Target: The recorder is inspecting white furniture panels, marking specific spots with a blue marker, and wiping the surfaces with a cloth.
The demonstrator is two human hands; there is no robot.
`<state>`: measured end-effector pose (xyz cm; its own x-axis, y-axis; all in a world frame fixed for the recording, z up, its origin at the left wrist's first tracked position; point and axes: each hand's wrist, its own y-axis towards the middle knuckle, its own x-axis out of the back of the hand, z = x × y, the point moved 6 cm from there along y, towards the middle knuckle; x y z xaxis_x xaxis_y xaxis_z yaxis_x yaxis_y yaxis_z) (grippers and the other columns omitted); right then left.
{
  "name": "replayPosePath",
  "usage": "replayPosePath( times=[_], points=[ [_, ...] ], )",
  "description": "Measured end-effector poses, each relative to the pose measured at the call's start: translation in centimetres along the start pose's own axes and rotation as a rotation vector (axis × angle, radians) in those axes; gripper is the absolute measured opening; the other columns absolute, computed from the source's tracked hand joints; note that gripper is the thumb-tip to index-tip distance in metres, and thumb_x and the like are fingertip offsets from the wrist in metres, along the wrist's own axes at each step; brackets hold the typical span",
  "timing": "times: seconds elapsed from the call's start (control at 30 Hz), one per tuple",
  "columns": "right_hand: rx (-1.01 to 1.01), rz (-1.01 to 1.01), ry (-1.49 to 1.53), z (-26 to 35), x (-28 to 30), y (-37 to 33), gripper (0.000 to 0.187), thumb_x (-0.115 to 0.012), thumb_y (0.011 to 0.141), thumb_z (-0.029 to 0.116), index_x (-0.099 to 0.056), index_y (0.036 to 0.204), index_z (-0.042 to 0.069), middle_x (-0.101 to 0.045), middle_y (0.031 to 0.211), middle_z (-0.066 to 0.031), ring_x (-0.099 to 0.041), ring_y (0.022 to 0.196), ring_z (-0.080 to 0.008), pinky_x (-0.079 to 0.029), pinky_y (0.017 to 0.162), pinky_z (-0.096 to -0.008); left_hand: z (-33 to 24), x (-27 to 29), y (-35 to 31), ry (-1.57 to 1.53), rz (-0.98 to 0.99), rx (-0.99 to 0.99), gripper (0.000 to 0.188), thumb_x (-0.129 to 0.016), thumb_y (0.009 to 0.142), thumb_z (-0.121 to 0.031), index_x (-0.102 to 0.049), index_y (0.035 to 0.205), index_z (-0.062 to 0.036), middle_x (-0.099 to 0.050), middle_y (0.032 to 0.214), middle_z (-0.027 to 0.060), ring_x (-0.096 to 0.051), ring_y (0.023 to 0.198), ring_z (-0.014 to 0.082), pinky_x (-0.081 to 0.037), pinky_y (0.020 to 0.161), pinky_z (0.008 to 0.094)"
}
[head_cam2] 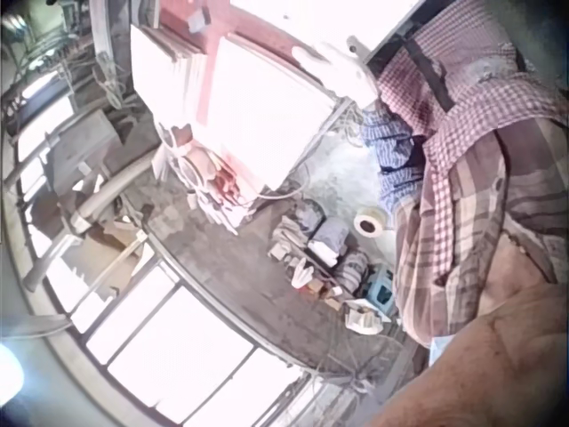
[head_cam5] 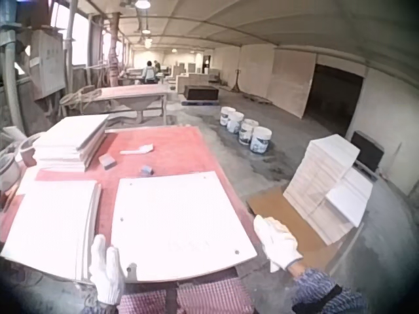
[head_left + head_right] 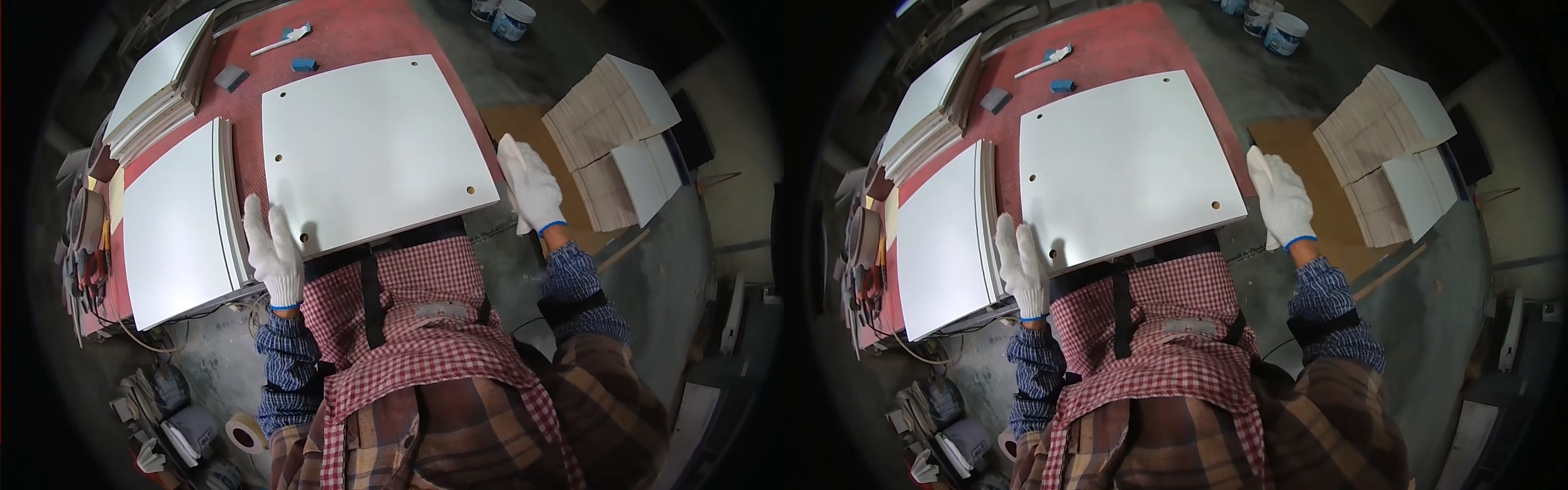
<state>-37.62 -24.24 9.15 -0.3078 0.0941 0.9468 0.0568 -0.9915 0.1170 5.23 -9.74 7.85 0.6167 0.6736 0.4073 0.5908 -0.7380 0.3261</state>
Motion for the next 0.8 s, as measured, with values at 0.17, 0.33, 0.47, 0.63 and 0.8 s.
replayPosePath(
  times=[0.17,0.33,0.47,0.63,0.8],
  points=[
    [0.462,-0.159,-0.064,8.0,0.2,-2.9,0.051,-0.05,0.105,0.029,-0.05,0.148,0.002,-0.046,0.157,-0.0196,-0.039,0.147,-0.0382,-0.025,0.125,-0.0482,2.6,-2.5,1.3,0.358,0.095,0.068,0.065,-0.064,0.1,-0.036,-0.043,0.149,0.0014,-0.048,0.151,0.0259,-0.052,0.135,0.0416,-0.045,0.112,0.0466],
    [0.535,0.229,-0.055,11.8,-5.8,-3.2,0.074,-0.051,0.101,0.042,-0.031,0.159,0.001,-0.028,0.166,-0.0229,-0.019,0.156,-0.0412,-0.011,0.128,-0.0515,0.7,-3.7,1.3,0.633,0.156,0.049,0.062,-0.066,0.096,-0.037,-0.044,0.14,0.0002,-0.052,0.141,0.0216,-0.06,0.12,0.0434,-0.056,0.092,0.0519],
    [0.494,0.241,-0.091,10.8,-7.0,5.2,0.074,-0.048,0.102,0.045,-0.03,0.16,0.002,-0.027,0.166,-0.0227,-0.018,0.156,-0.0412,-0.01,0.128,-0.0504,0.1,-3.7,1.6,0.584,0.244,0.103,0.069,-0.061,0.098,-0.044,-0.042,0.149,-0.0007,-0.048,0.15,0.027,-0.056,0.129,0.0458,-0.053,0.1,0.0516],
    [0.323,0.009,-0.099,11.5,-9.4,17.7,0.074,-0.041,0.105,0.052,-0.031,0.16,0.004,-0.029,0.166,-0.0218,-0.022,0.154,-0.0398,-0.017,0.126,-0.0492,0.2,-3.4,1.6,0.582,0.102,-0.144,0.069,-0.073,0.09,-0.03,-0.042,0.141,0.0046,-0.053,0.133,0.0272,-0.064,0.108,0.0459,-0.057,0.084,0.0511],
    [0.356,-0.153,-0.197,18.3,-11.8,23.0,0.066,-0.043,0.103,0.051,-0.042,0.151,0.006,-0.042,0.156,-0.0165,-0.034,0.147,-0.0352,-0.02,0.123,-0.0494,0.9,-3.4,1.4,0.563,0.186,-0.036,0.073,-0.073,0.093,-0.034,-0.042,0.148,0.0019,-0.051,0.144,0.0353,-0.061,0.12,0.0499,-0.056,0.095,0.051]
  ],
)
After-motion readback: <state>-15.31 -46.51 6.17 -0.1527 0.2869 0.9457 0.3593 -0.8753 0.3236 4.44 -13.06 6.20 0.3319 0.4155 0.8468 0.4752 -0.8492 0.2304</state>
